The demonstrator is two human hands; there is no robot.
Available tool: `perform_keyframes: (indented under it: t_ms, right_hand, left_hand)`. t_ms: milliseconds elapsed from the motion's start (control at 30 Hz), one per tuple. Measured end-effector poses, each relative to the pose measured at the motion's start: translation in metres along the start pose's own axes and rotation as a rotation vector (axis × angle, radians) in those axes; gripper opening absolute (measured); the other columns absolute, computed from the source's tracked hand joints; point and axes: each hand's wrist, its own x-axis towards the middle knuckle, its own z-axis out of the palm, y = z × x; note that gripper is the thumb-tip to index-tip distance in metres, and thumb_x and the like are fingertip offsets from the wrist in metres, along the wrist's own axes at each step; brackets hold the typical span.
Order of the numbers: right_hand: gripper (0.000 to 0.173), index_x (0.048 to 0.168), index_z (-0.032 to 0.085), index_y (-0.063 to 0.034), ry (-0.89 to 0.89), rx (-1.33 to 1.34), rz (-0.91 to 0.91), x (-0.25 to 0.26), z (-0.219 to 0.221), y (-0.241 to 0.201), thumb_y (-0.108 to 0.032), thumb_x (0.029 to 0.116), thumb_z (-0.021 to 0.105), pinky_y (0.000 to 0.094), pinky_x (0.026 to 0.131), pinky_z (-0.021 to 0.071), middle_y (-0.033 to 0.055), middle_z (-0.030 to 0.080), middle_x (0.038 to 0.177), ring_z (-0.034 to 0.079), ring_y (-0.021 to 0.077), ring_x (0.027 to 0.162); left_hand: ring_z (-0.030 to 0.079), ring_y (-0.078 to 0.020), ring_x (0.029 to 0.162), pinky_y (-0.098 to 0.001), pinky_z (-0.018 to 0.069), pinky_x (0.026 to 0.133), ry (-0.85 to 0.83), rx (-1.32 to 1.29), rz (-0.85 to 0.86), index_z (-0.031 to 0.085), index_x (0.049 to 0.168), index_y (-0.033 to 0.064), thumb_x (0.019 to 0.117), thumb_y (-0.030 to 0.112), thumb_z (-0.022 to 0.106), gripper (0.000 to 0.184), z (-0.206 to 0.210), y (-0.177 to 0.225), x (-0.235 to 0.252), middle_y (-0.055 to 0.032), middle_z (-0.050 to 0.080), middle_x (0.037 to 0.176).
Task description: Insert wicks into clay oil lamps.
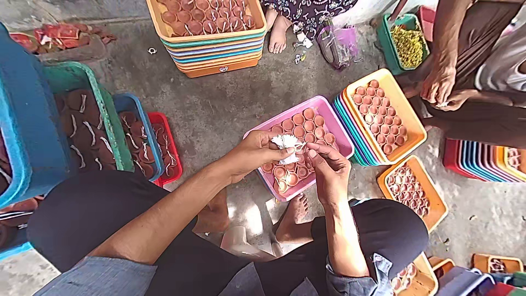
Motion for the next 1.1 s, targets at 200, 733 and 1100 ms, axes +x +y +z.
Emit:
perform_keyframes:
  t_ms: [200, 733, 1100]
  right_hand:
    - [0.022, 0.112, 0.077, 0.0009, -0.007, 0.004, -0.018, -0.001, 0.004, -0.001, -0.001, 0.0901, 0.076, 0.0304, 0.080, 0.0611, 0.0111, 0.074, 0.102, 0.070, 0.0144, 0.084]
    - [0.028, 0.116, 0.074, 0.0005, -0.029, -0.064, -0.115, 0.001, 0.003, -0.001, 0.000, 0.0885, 0.077, 0.0324, 0.082, 0.0625, 0.0116, 0.072, 0.110, 0.071, 0.0174, 0.091]
    - [0.018, 0.104, 0.080, -0.0020, -0.067, -0.384, -0.339, -0.001, 0.006, -0.006, -0.005, 0.0867, 0.081, 0.0285, 0.078, 0.0601, 0.0070, 0.068, 0.102, 0.066, 0.0165, 0.094]
  left_hand:
    - [0.072, -0.0163, 0.088, -0.0296, 0.0607, 0.082, -0.002, -0.009, -0.057, 0.069, 0.121, -0.0020, 0.0995, 0.005, 0.064, 0.023, 0.005, 0.004, 0.001, -0.0111, 0.074, 0.103]
    - [0.071, -0.0129, 0.084, -0.0259, 0.0591, 0.077, 0.004, -0.008, -0.065, 0.072, 0.114, -0.0002, 0.1002, 0.007, 0.064, 0.018, 0.004, 0.005, -0.001, -0.0094, 0.074, 0.099]
    - [0.072, -0.0135, 0.083, -0.0256, 0.0600, 0.077, -0.048, 0.036, -0.032, 0.072, 0.114, -0.0007, 0.0990, 0.006, 0.065, 0.018, 0.003, -0.001, -0.002, -0.0100, 0.075, 0.095]
